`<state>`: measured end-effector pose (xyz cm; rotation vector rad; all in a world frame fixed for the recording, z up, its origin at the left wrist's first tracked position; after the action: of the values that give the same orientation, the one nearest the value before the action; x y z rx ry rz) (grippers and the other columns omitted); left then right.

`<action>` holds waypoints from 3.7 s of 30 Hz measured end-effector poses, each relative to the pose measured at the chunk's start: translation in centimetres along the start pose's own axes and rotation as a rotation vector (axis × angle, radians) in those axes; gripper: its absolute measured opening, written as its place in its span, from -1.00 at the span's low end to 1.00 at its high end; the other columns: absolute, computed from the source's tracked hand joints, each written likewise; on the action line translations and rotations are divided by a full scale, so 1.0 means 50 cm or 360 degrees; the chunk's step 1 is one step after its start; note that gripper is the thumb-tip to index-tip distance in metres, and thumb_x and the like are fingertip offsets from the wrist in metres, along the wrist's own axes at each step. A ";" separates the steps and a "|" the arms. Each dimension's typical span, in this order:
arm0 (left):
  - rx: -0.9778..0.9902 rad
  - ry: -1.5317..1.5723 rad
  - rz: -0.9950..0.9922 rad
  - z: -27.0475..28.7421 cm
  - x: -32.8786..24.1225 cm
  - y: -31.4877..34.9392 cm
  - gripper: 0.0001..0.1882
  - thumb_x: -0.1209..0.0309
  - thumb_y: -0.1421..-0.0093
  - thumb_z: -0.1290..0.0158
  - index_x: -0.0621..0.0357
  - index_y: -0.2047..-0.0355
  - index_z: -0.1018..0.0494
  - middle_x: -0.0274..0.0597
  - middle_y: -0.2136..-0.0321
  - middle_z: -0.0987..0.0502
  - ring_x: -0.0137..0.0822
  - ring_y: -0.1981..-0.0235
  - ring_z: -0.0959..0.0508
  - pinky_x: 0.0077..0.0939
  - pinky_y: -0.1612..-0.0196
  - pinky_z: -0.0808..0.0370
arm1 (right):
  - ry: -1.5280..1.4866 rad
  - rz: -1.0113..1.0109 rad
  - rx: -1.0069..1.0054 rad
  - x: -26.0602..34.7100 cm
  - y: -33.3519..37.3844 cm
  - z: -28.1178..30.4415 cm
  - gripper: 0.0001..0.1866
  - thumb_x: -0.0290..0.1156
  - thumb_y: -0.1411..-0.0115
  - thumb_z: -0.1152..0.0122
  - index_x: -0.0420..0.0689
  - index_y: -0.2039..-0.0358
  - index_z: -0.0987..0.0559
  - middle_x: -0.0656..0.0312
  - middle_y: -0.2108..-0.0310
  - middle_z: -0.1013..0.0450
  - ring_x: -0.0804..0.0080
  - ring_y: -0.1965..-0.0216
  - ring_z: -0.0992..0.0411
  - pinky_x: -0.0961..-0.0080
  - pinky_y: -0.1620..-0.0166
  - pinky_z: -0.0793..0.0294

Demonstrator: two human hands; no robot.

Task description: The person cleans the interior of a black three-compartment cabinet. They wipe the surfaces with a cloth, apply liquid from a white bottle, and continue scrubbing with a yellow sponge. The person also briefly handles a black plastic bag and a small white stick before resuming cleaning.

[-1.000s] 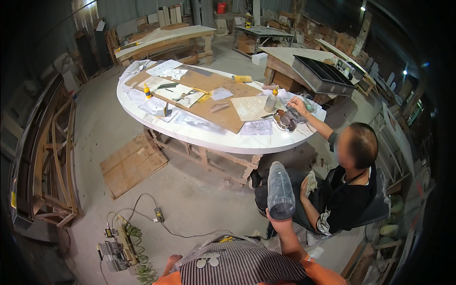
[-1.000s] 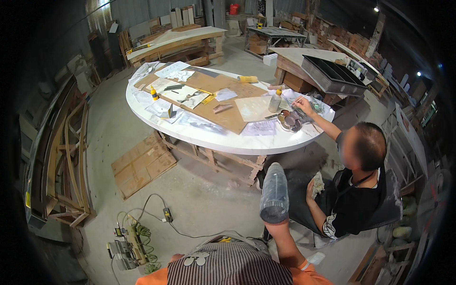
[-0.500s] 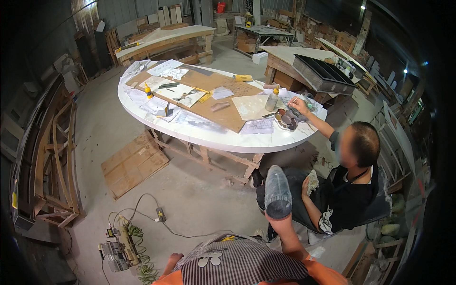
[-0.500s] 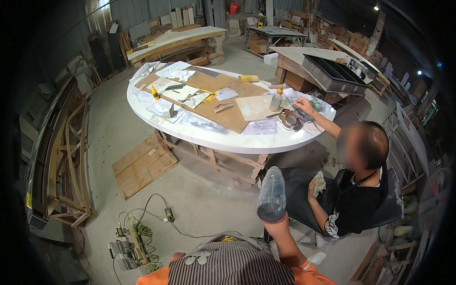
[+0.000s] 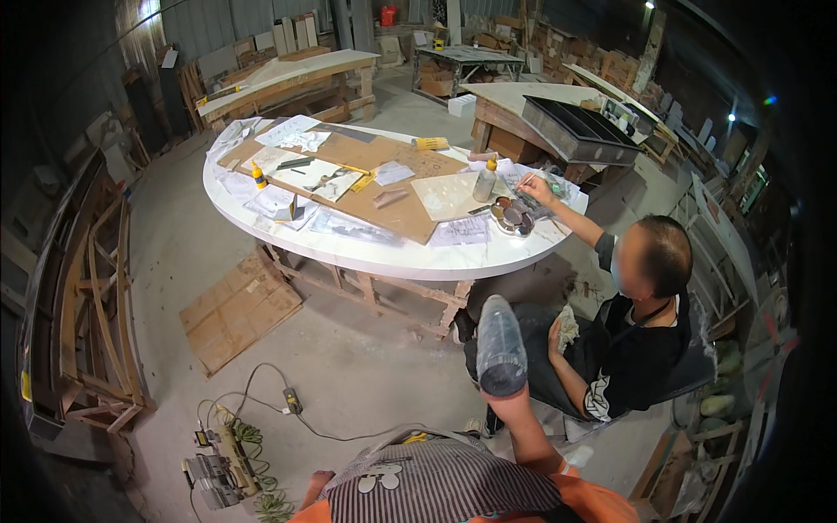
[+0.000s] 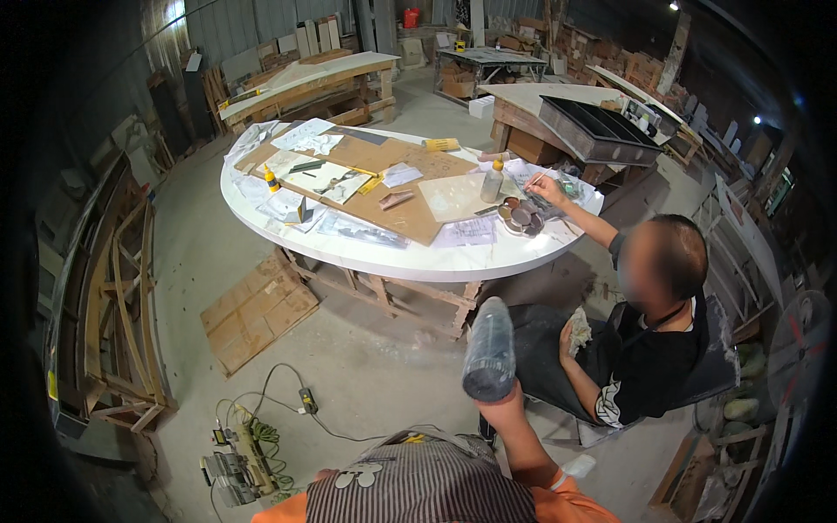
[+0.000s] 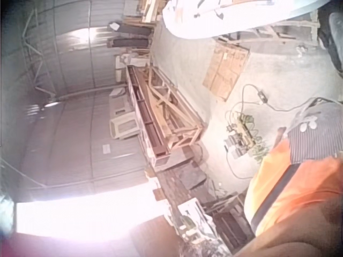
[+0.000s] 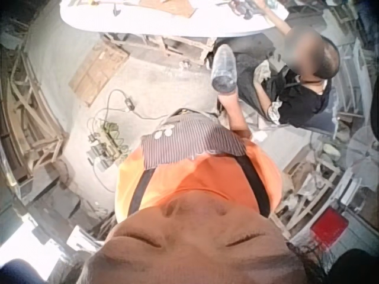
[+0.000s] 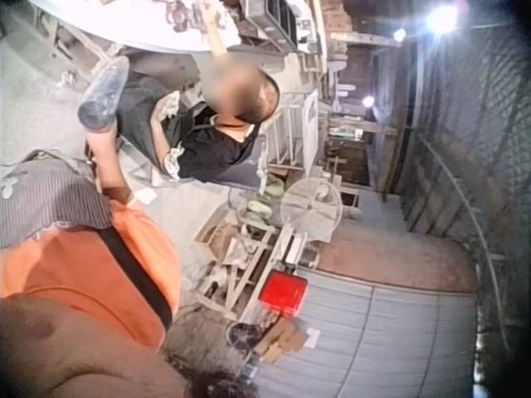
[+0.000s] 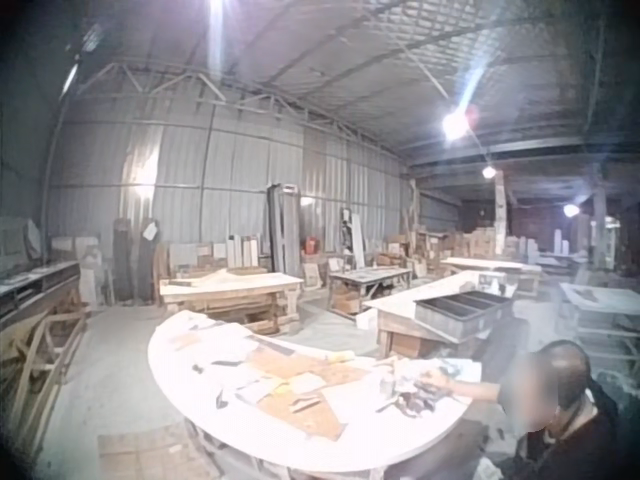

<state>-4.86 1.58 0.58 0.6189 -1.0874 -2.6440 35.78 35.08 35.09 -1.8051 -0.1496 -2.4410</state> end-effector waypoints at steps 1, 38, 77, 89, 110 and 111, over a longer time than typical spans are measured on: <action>0.0006 0.0002 0.0007 -0.001 0.000 0.000 -0.69 0.12 -0.19 0.02 -0.09 0.16 -0.55 -0.07 0.22 -0.64 0.00 0.10 -0.61 -0.12 0.09 -0.57 | 0.0159 0.0014 -0.0018 -0.003 -0.002 0.002 -0.54 -0.51 0.01 -0.45 -0.19 0.05 -0.58 0.13 0.06 -0.57 0.22 -0.01 -0.53 0.36 -0.09 -0.48; 0.0081 -0.0072 -0.0106 -0.100 0.019 -0.045 -0.55 0.07 -0.24 0.07 -0.09 -0.06 -0.51 0.00 0.07 -0.61 0.06 0.02 -0.59 -0.09 -0.01 -0.55 | -0.0166 0.0011 0.0583 -0.016 0.041 -0.010 -0.77 -0.45 -0.21 -0.33 -0.23 0.15 -0.59 0.22 0.24 -0.58 0.39 0.18 -0.53 0.41 0.08 -0.50; -0.0459 0.2319 0.1809 -0.356 -0.650 0.430 -0.49 0.07 -0.19 -0.06 0.22 0.02 -0.59 0.03 0.10 -0.65 -0.02 0.05 -0.63 -0.26 -0.04 -0.54 | 0.0813 0.0283 0.2711 0.036 0.037 -0.141 -0.57 -0.26 -0.05 -0.36 -0.25 0.12 -0.58 -0.10 0.20 -0.60 0.06 0.12 -0.59 0.31 0.06 -0.50; -0.0934 0.2484 0.1826 -0.647 -0.663 0.454 -0.52 0.01 -0.15 -0.06 0.16 0.18 -0.64 0.11 0.14 -0.63 0.04 0.16 -0.64 -0.15 0.08 -0.56 | 0.0489 0.0351 0.3042 0.160 0.330 -0.339 -0.50 -0.44 0.00 -0.45 -0.22 0.01 -0.54 0.19 0.13 -0.54 0.39 0.08 -0.46 0.40 -0.02 -0.42; -0.1414 0.3862 0.2762 -1.005 -0.707 0.723 -0.73 0.31 -0.24 0.02 0.25 0.40 -0.56 -0.07 0.52 -0.63 -0.24 0.59 -0.62 -0.25 0.49 -0.54 | 0.0079 0.0563 0.4149 0.341 1.218 -0.765 -0.10 -0.57 -0.10 -0.40 -0.30 -0.38 -0.10 0.04 0.08 -0.45 0.45 0.28 -0.52 0.48 0.20 -0.56; -0.1584 0.3965 0.2780 -0.993 -0.704 0.726 -0.73 0.31 -0.24 0.01 0.25 0.40 -0.56 -0.07 0.52 -0.63 -0.24 0.59 -0.62 -0.26 0.49 -0.54 | -0.0018 0.0690 0.4153 0.354 1.264 -0.798 -0.09 -0.55 -0.10 -0.42 -0.30 -0.38 -0.10 0.06 0.10 -0.46 0.46 0.27 -0.51 0.49 0.19 -0.55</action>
<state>50.53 -42.38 5.16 0.9675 0.5487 0.2840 1.75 -33.44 41.53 -0.2401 -1.5220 -0.3098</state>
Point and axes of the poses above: each hand's wrist, its own y-axis away from the middle knuckle, its own z-axis out of the back of the hand, x = y × z, the point moved 2 cm from there along -y, towards the middle knuckle
